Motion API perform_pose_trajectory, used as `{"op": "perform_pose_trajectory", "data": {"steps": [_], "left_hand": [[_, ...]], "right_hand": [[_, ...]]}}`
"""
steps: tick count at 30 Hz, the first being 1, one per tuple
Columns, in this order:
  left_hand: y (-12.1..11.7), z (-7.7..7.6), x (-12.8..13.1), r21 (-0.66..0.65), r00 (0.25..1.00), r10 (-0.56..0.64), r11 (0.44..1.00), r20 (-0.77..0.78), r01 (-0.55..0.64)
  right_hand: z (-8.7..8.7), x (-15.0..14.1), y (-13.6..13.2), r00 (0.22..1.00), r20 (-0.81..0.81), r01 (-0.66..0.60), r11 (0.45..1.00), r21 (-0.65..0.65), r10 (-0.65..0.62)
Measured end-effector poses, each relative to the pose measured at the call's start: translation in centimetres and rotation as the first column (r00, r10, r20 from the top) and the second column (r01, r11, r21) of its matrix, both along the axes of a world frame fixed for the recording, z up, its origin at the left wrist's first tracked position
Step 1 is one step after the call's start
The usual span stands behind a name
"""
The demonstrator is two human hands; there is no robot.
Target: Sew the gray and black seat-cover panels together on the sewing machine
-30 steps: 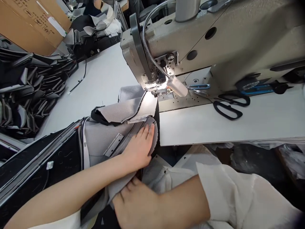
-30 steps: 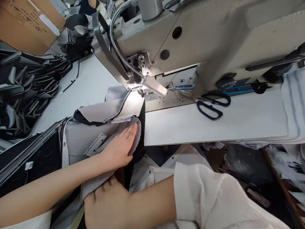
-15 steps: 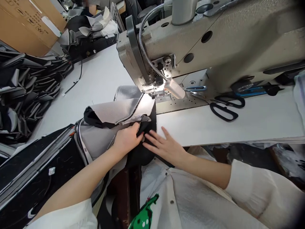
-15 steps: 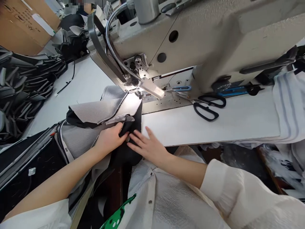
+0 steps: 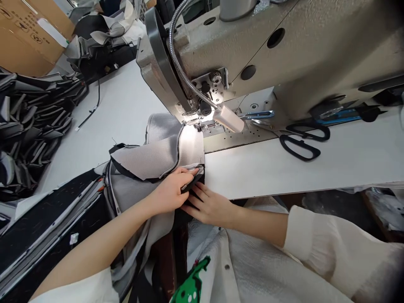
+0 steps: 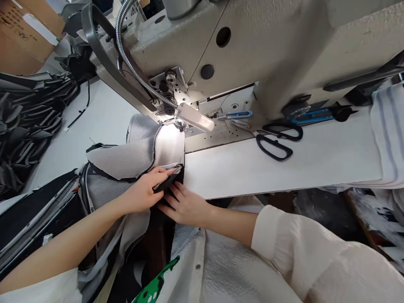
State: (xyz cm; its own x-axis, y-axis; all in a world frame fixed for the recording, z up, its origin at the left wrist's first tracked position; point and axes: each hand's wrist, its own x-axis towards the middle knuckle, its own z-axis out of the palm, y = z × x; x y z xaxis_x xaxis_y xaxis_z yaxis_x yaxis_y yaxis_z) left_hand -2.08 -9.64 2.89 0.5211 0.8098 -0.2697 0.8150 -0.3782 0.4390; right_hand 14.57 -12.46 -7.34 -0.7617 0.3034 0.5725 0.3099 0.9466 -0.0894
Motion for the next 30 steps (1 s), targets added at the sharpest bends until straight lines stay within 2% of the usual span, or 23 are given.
{"op": "perform_pose_trajectory", "data": {"steps": [3,8,12,22,30], "left_hand": [[0.5,0.0,0.2,-0.065,0.998,0.000,0.998,0.058,0.004],[0.8,-0.7,-0.6,-0.043,0.989,-0.146,0.988,0.002,0.146],[1.0,-0.7,-0.9,-0.009,0.973,-0.228,0.974,-0.035,0.228],[3.8,-1.0,0.0,0.052,0.977,-0.213,0.975,-0.033,0.214],[6.7,-1.2,0.7,0.129,0.967,-0.205,0.966,-0.150,0.225]], "right_hand": [[0.4,-0.5,0.0,1.000,-0.025,0.006,0.999,0.035,-0.005],[2.0,0.5,1.4,0.996,0.021,-0.085,0.996,0.018,0.085],[2.5,1.5,2.7,0.996,0.085,-0.017,1.000,-0.008,0.017],[2.8,2.6,6.3,0.982,0.179,-0.063,0.997,0.043,0.054],[3.1,3.0,9.8,0.980,0.181,-0.095,0.991,0.092,0.077]]}}
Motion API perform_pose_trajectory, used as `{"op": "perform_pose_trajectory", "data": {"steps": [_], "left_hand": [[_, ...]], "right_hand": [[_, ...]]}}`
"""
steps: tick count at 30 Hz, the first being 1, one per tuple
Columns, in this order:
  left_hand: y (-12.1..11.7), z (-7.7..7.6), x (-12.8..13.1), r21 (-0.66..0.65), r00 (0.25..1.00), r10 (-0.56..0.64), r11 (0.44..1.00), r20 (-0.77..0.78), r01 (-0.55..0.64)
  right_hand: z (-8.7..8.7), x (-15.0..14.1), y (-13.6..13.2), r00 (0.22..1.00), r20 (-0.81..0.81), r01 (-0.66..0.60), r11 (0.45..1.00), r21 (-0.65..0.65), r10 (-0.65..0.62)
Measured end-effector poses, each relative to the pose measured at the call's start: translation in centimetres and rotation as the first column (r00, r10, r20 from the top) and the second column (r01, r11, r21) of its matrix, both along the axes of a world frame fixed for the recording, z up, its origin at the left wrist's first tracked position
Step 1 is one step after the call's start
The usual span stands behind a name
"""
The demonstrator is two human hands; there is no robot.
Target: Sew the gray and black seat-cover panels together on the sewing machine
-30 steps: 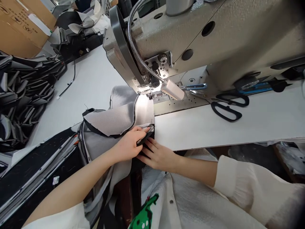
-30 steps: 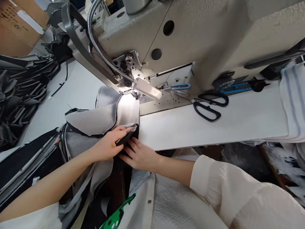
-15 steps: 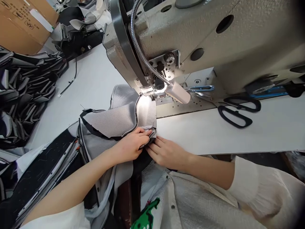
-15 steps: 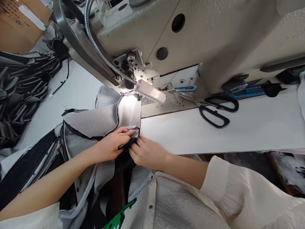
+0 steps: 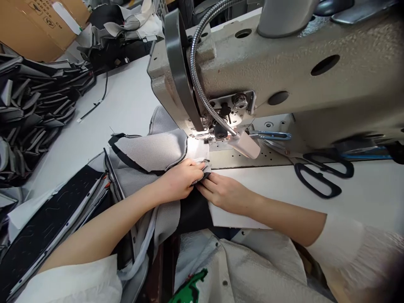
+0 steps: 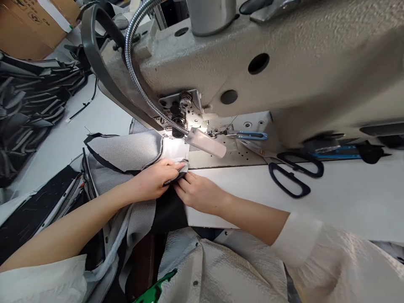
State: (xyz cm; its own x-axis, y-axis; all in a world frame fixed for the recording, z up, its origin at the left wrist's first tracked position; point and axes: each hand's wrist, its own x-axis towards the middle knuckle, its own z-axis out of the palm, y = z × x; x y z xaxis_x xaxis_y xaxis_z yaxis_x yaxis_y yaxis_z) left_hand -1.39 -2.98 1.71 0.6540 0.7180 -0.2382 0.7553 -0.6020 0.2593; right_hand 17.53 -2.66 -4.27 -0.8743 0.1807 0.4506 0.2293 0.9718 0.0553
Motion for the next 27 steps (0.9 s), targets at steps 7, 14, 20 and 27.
{"op": "perform_pose_trajectory", "data": {"steps": [7,14,20,27], "left_hand": [[2.4,0.1,0.7,0.104,0.993,-0.013,0.994,-0.113,0.025],[3.8,0.1,1.4,0.267,0.990,-0.043,0.960,-0.136,0.078],[3.8,0.2,1.3,0.246,0.992,-0.029,0.967,-0.123,0.059],[3.7,0.2,1.4,0.202,0.992,-0.005,0.979,-0.126,0.031]], "right_hand": [[0.1,0.7,2.7,0.996,0.092,0.014,0.997,-0.072,-0.008],[-1.0,0.8,4.4,0.996,-0.066,0.054,0.988,-0.144,-0.064],[-1.5,0.6,4.5,0.985,-0.136,0.072,0.975,-0.212,-0.102],[-0.8,0.6,4.4,0.983,-0.158,0.057,0.967,-0.248,-0.099]]}}
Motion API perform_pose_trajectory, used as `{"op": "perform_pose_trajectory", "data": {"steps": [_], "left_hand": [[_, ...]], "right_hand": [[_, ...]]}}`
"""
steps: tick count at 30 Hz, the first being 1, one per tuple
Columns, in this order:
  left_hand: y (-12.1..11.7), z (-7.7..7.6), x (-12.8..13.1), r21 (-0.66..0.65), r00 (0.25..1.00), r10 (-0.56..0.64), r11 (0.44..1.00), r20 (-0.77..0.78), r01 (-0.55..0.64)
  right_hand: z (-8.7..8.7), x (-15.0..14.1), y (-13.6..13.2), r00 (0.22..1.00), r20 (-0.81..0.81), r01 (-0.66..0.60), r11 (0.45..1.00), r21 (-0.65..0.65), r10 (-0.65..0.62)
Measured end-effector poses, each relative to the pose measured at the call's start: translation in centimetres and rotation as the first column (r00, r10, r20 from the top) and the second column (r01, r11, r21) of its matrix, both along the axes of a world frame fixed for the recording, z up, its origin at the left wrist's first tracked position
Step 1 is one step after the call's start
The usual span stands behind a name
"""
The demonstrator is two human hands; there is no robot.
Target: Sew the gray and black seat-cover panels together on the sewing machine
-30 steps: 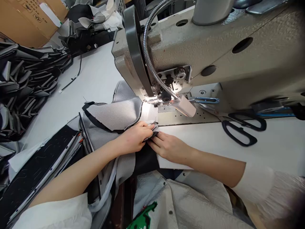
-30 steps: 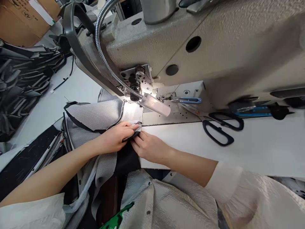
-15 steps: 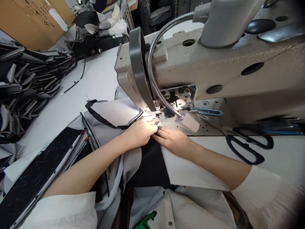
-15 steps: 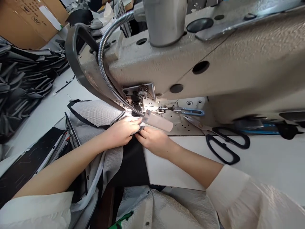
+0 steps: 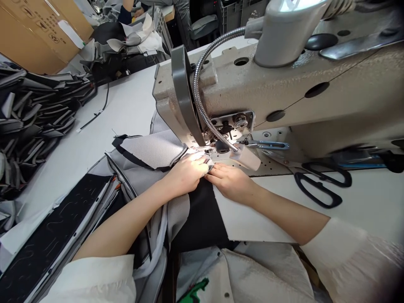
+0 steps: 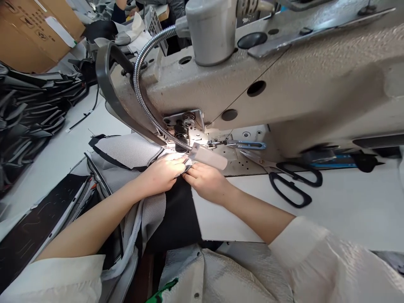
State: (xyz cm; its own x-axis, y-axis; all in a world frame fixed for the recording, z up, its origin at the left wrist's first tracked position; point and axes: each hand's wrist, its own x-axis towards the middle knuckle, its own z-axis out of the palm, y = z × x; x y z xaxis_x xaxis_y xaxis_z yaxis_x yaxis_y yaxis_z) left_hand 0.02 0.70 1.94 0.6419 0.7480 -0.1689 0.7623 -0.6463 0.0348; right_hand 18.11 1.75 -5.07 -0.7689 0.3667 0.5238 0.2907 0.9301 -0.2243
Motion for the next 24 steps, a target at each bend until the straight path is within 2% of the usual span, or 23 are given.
{"op": "perform_pose_trajectory", "data": {"steps": [3,6,8,10,13,19,24], "left_hand": [[-0.5,-0.2,0.3,0.021,0.999,0.028,0.999,-0.030,-0.027],[-1.0,-0.4,0.8,0.050,0.994,0.075,0.996,-0.083,-0.071],[-1.2,-0.5,1.0,0.054,0.990,0.100,0.994,-0.104,-0.095],[-1.4,-0.5,1.2,0.059,0.989,0.110,0.993,-0.099,-0.105],[-1.3,-0.5,1.2,0.064,0.991,0.107,0.993,-0.077,-0.102],[-1.1,-0.8,0.8,0.051,0.996,0.073,0.996,-0.053,-0.071],[-1.1,-0.9,0.8,0.062,0.997,0.068,0.996,-0.046,-0.065]], "right_hand": [[0.0,0.7,0.1,0.998,-0.053,0.008,0.995,-0.098,-0.013],[-0.1,1.2,0.4,0.976,-0.099,0.168,0.956,-0.240,-0.196],[-0.2,1.2,0.7,0.941,-0.096,0.285,0.915,-0.287,-0.323],[-0.3,0.8,0.9,0.921,-0.068,0.349,0.892,-0.288,-0.382],[-0.4,0.2,1.2,0.920,-0.009,0.378,0.893,-0.243,-0.392],[-0.7,-0.1,1.4,0.921,0.089,0.388,0.908,-0.160,-0.378],[-0.8,-0.2,1.5,0.913,0.099,0.406,0.904,-0.133,-0.395]]}}
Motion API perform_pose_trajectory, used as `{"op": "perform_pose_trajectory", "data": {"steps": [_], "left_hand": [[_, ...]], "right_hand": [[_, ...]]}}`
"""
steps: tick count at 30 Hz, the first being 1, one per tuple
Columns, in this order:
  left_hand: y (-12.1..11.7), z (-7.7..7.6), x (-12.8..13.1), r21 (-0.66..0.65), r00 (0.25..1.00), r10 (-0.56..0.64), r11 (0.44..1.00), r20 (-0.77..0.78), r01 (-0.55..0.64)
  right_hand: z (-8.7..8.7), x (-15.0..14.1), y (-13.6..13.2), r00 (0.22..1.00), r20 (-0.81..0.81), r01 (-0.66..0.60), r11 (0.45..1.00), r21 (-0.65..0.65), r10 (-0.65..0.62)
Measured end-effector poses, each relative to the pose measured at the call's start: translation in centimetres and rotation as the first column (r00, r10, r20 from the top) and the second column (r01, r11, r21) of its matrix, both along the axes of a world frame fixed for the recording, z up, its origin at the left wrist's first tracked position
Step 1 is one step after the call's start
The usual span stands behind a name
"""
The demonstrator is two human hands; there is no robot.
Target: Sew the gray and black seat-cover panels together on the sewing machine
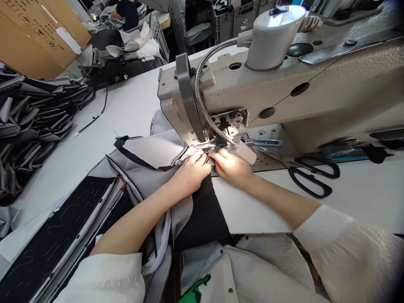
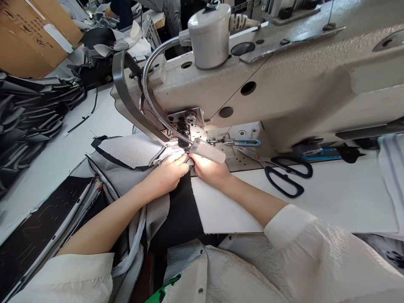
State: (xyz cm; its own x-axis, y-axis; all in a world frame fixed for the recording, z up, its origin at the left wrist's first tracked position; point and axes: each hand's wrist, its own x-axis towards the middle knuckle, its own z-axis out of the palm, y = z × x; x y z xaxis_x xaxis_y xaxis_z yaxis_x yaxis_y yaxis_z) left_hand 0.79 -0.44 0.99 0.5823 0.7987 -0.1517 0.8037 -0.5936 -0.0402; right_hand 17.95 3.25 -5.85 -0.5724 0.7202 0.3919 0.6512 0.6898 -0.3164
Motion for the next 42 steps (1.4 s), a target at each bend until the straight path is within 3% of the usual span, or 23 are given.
{"op": "perform_pose_trajectory", "data": {"steps": [7,12,22,28,35,37,39,42], "left_hand": [[0.6,0.3,-0.4,-0.016,0.994,-0.096,0.995,0.046,0.096],[0.7,0.4,-0.4,-0.040,0.994,-0.098,0.994,0.058,0.100],[0.7,0.5,0.0,-0.094,0.998,-0.026,0.995,0.064,0.032],[0.9,0.6,1.0,-0.077,1.000,0.005,0.997,-0.004,-0.005],[1.4,-0.2,0.8,0.001,0.997,0.004,1.000,0.078,-0.004],[0.9,0.0,0.7,-0.019,0.983,0.095,0.995,0.156,-0.093],[-0.4,0.6,0.5,-0.042,0.941,0.211,0.977,0.266,-0.207],[-3.2,2.0,0.1,-0.029,0.903,0.232,0.971,0.360,-0.238]], "right_hand": [[0.8,-0.5,0.1,0.988,0.149,-0.043,0.998,0.040,0.037],[1.3,-1.0,-0.1,0.976,0.217,-0.012,0.999,0.052,0.000],[1.7,2.0,-1.6,0.996,0.061,0.062,0.998,0.017,-0.063],[2.2,1.7,-1.8,0.994,0.095,0.050,0.998,0.030,-0.052],[2.0,2.2,-1.3,0.993,0.114,-0.017,0.999,-0.027,0.020],[2.1,2.4,-1.4,0.990,0.071,-0.115,0.992,-0.048,0.118],[2.1,2.1,-1.7,0.939,0.002,-0.345,0.938,-0.030,0.345],[1.8,-0.1,-2.6,0.731,-0.023,-0.681,0.732,0.034,0.682]]}}
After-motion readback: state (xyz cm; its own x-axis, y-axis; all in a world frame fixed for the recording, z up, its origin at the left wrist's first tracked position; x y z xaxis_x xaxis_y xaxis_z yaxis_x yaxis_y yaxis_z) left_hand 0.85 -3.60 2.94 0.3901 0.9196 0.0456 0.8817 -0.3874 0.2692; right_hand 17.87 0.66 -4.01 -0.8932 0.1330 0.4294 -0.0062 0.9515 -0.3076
